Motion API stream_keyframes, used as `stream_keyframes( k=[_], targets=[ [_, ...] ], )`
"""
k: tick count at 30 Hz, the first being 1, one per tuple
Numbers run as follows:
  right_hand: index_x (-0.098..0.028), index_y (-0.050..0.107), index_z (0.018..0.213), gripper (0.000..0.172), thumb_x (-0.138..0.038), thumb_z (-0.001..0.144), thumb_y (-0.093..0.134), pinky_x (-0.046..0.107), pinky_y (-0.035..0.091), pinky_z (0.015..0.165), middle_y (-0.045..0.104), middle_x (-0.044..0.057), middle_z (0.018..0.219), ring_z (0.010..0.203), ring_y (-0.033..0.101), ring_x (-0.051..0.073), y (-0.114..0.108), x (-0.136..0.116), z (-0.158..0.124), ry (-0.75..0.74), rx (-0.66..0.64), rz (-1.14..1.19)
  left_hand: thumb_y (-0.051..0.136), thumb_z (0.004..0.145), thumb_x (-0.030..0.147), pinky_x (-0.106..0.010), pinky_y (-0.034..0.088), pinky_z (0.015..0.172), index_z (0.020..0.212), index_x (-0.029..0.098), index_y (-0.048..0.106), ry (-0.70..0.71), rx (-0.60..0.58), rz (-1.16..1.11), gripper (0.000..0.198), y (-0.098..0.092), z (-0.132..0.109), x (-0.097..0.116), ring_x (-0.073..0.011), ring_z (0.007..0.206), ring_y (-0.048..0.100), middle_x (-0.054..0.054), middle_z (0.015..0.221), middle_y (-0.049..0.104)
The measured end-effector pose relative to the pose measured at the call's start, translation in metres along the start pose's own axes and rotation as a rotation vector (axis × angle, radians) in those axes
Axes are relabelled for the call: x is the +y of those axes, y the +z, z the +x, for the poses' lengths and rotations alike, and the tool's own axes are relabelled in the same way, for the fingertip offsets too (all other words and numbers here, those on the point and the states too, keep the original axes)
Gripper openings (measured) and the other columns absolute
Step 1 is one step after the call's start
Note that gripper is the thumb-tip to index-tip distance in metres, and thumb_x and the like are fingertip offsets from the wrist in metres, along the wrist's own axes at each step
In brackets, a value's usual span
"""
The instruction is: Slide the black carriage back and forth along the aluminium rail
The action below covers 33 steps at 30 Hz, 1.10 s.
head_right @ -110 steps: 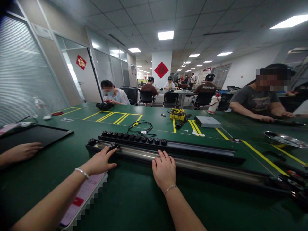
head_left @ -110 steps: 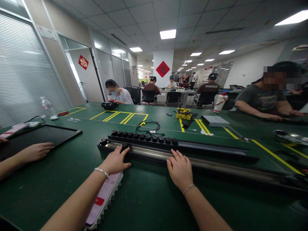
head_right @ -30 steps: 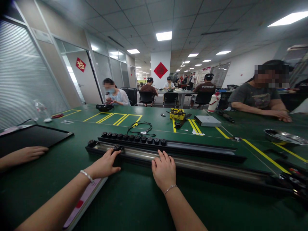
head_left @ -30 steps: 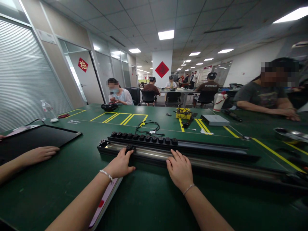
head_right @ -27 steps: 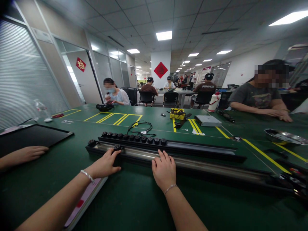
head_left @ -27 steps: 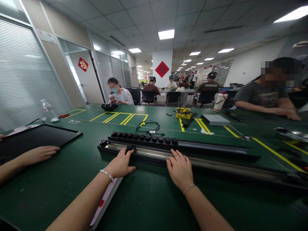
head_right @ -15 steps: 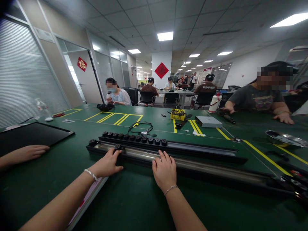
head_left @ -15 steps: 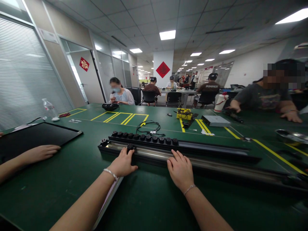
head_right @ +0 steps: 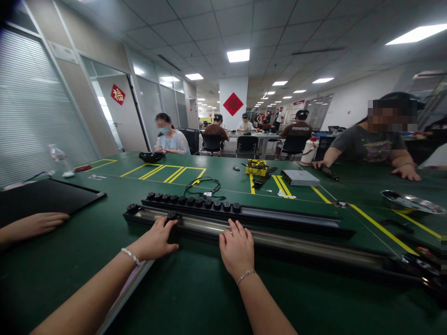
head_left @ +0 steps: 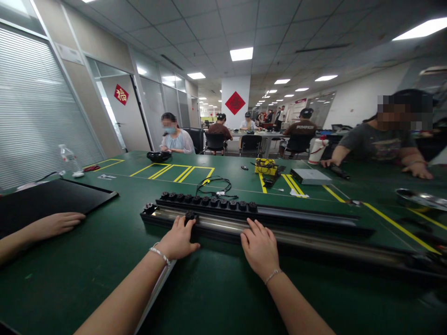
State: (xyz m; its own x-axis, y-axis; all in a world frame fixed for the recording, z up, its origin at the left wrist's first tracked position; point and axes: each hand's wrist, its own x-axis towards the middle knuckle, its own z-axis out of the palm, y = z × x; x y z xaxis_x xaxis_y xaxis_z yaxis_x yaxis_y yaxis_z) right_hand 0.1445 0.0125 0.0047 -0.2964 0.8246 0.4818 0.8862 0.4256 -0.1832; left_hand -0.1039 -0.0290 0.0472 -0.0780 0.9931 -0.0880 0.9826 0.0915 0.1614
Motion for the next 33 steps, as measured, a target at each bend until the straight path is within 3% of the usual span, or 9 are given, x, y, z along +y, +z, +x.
stream_keyframes(
  k=[33],
  targets=[
    [-0.024, 0.065, 0.087, 0.033, -0.037, 0.088, 0.034, 0.040, 0.025, 0.098, 0.049, 0.003, 0.131, 0.122, 0.038, 0.022, 0.0000, 0.0003, -0.0008, -0.011, 0.001, 0.005, 0.058, 0.059, 0.053, -0.047, 0.020, 0.106, 0.134, 0.016, 0.032, 0.014, -0.021, -0.039, 0.087, -0.0046, -0.0032, 0.0018, -0.0378, 0.133, 0.014, -0.018, 0.141, 0.027]
  ],
)
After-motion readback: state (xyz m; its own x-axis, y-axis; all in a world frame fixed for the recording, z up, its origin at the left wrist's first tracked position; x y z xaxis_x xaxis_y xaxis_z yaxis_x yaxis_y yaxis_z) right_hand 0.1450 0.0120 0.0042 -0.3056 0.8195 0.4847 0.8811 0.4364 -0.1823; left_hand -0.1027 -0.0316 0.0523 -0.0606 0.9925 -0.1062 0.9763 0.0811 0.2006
